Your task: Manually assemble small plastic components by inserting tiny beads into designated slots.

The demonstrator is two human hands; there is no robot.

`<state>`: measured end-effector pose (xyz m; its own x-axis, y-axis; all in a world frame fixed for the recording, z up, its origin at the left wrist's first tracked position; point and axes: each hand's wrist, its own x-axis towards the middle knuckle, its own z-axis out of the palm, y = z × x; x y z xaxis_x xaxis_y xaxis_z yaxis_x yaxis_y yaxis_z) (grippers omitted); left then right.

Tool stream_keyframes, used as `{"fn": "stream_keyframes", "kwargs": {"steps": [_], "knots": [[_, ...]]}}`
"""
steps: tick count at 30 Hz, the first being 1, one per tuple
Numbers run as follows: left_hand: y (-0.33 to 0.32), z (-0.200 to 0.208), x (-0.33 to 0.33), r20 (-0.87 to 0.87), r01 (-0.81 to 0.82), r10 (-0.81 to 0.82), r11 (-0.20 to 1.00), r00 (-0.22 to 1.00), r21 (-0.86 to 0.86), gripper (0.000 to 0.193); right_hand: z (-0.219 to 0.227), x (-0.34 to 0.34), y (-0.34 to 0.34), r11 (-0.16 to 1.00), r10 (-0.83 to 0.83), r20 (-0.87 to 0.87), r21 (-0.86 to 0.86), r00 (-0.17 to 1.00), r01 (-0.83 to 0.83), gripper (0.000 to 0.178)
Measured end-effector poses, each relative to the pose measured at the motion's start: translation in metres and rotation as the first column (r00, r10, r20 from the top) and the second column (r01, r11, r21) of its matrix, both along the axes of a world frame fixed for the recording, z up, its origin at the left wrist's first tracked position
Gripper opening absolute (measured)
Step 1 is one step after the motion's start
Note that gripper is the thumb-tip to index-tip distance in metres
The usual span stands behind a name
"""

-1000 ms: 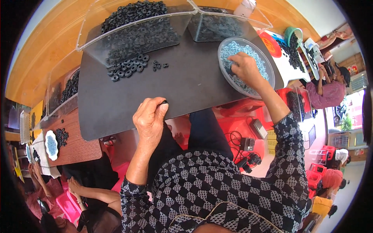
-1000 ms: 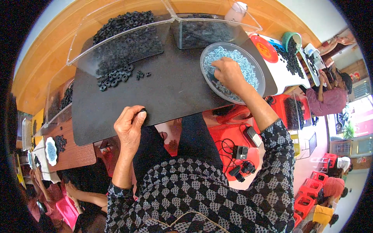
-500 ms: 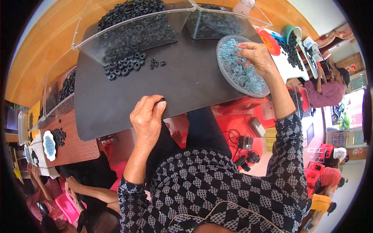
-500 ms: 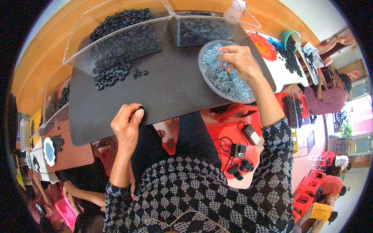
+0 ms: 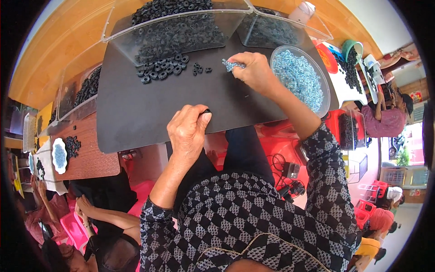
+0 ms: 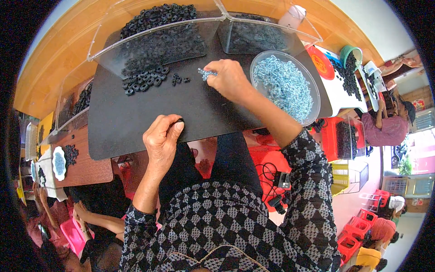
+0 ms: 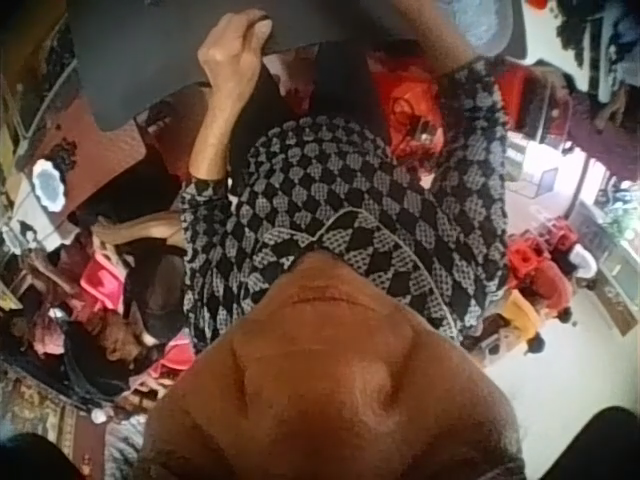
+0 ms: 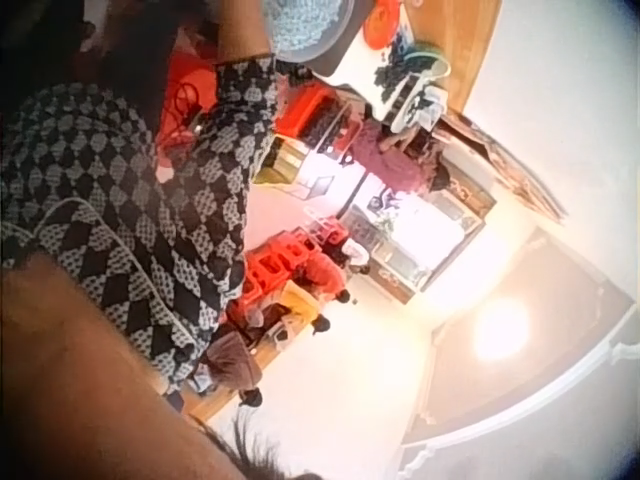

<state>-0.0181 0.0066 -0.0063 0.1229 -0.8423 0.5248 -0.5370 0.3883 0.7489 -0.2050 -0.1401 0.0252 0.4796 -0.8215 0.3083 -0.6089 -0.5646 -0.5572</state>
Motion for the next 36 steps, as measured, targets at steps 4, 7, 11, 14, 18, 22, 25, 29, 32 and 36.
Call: {"fn": "stream_keyframes", "kwargs": {"steps": [4, 7, 11, 14, 18, 22, 25, 29, 32, 36], "knots": [[0.001, -0.003, 0.001, 0.009, -0.004, 0.004, 1.0, 1.0, -0.002, 0.014, -0.011, 0.015, 0.019, 0.951, 0.023, -0.199, -0.298, 0.98, -0.083, 0.025], [0.0, -0.003, 0.001, 0.017, -0.004, 0.004, 1.0, 1.0, -0.022, 0.015, -0.014, 0.018, 0.024, 0.925, -0.007, -0.289, -0.365, 0.957, -0.103, 0.033], [-0.001, -0.003, 0.001, 0.042, -0.014, 0.015, 0.999, 0.999, -0.041, 0.016, -0.012, 0.019, 0.019, 0.934, 0.062, -0.202, -0.334, 0.977, -0.128, 0.035], [-0.003, -0.004, -0.001, 0.042, -0.004, 0.006, 0.999, 0.999, -0.053, 0.016, -0.007, 0.012, 0.016, 0.934, 0.112, -0.176, -0.317, 0.978, -0.164, 0.038], [-0.001, -0.004, 0.0, 0.034, -0.009, 0.01, 0.999, 0.999, -0.046, 0.016, 0.007, 0.005, 0.023, 0.967, 0.079, -0.092, -0.236, 0.993, -0.099, 0.036], [-0.001, -0.004, 0.001, 0.038, -0.008, 0.011, 0.997, 0.999, -0.071, 0.015, 0.012, -0.005, 0.034, 0.933, 0.003, -0.024, -0.36, 1.0, -0.012, 0.027], [-0.001, -0.005, 0.001, 0.019, -0.005, 0.006, 0.998, 1.0, -0.066, 0.015, 0.008, -0.009, 0.046, 0.941, -0.101, 0.073, -0.315, 0.992, 0.119, 0.017], [0.0, -0.004, 0.001, -0.007, -0.01, 0.01, 1.0, 1.0, -0.027, 0.015, -0.002, -0.009, 0.067, 0.947, -0.089, 0.048, -0.307, 0.995, 0.099, 0.016], [0.002, -0.002, 0.003, -0.132, 0.002, 0.001, 1.0, 0.991, 0.026, 0.013, -0.006, 0.005, 0.077, 0.934, -0.048, 0.108, -0.347, 0.993, 0.083, 0.016], [0.004, -0.003, 0.003, -0.357, 0.05, -0.008, 0.993, 0.934, 0.109, 0.012, -0.009, 0.032, 0.081, 0.892, -0.067, -0.043, -0.45, 0.997, 0.041, 0.021]]}}
